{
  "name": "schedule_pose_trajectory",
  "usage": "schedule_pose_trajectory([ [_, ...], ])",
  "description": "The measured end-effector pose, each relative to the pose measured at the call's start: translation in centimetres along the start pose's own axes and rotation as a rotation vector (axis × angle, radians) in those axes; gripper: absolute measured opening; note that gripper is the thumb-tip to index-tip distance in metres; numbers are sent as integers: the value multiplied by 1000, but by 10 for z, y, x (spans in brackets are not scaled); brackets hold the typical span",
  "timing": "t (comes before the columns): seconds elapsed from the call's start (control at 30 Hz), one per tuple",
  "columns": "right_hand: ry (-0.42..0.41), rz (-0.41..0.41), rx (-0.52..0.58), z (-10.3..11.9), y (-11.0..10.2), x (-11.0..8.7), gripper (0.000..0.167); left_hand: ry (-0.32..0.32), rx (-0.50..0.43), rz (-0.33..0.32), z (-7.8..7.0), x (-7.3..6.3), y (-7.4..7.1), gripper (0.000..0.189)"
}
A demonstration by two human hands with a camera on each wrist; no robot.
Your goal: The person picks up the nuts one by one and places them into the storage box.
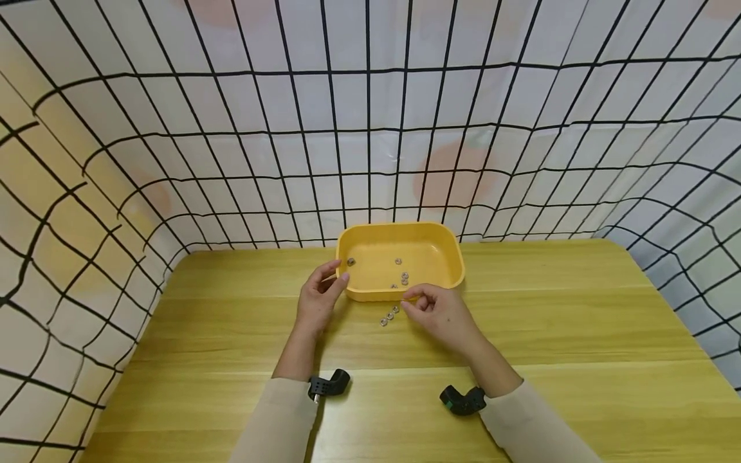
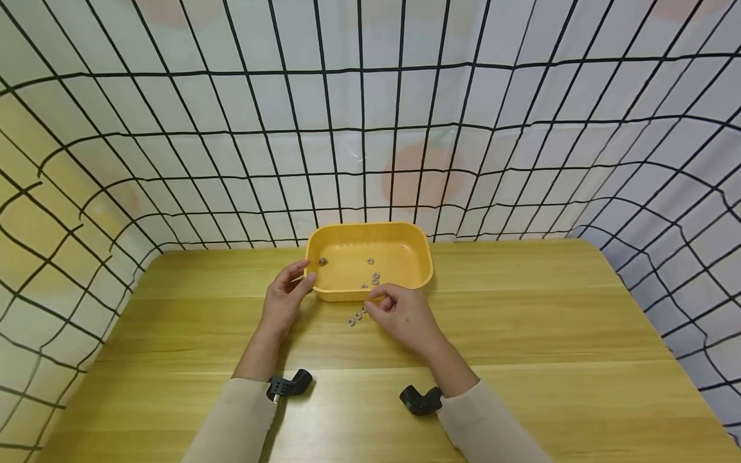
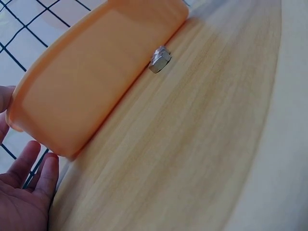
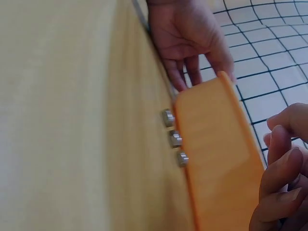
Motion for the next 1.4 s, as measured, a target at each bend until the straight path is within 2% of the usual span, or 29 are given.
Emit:
schedule_pose_trajectory([
  [0.5, 110, 78, -60, -26, 10, -6, 17, 10, -14, 7, 0, -1, 0, 44],
  [0.67, 117, 115, -58, -30, 15, -5, 25, 16, -13, 14, -1, -1, 0, 45],
  [0.9, 103, 136, -126, -29, 21, -1, 32, 10, -16, 12, 0, 0, 0, 45],
  [1.13, 69, 120, -202, -28, 27, 2, 25, 15, -20, 15, 1, 1, 0, 44],
  [1.4, 40, 108, -233, -28, 31, 4, 12, 26, -12, 11, 2, 0, 0, 44],
])
Point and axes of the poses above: each hand's wrist, its own x-axis towards the middle knuckle, its own y-axis out of the palm, z = x × y, the point moved 1 cm from there along x, towards the middle knuckle, and after that the axes turned 12 degrees about -y, right-handed, at the moved point
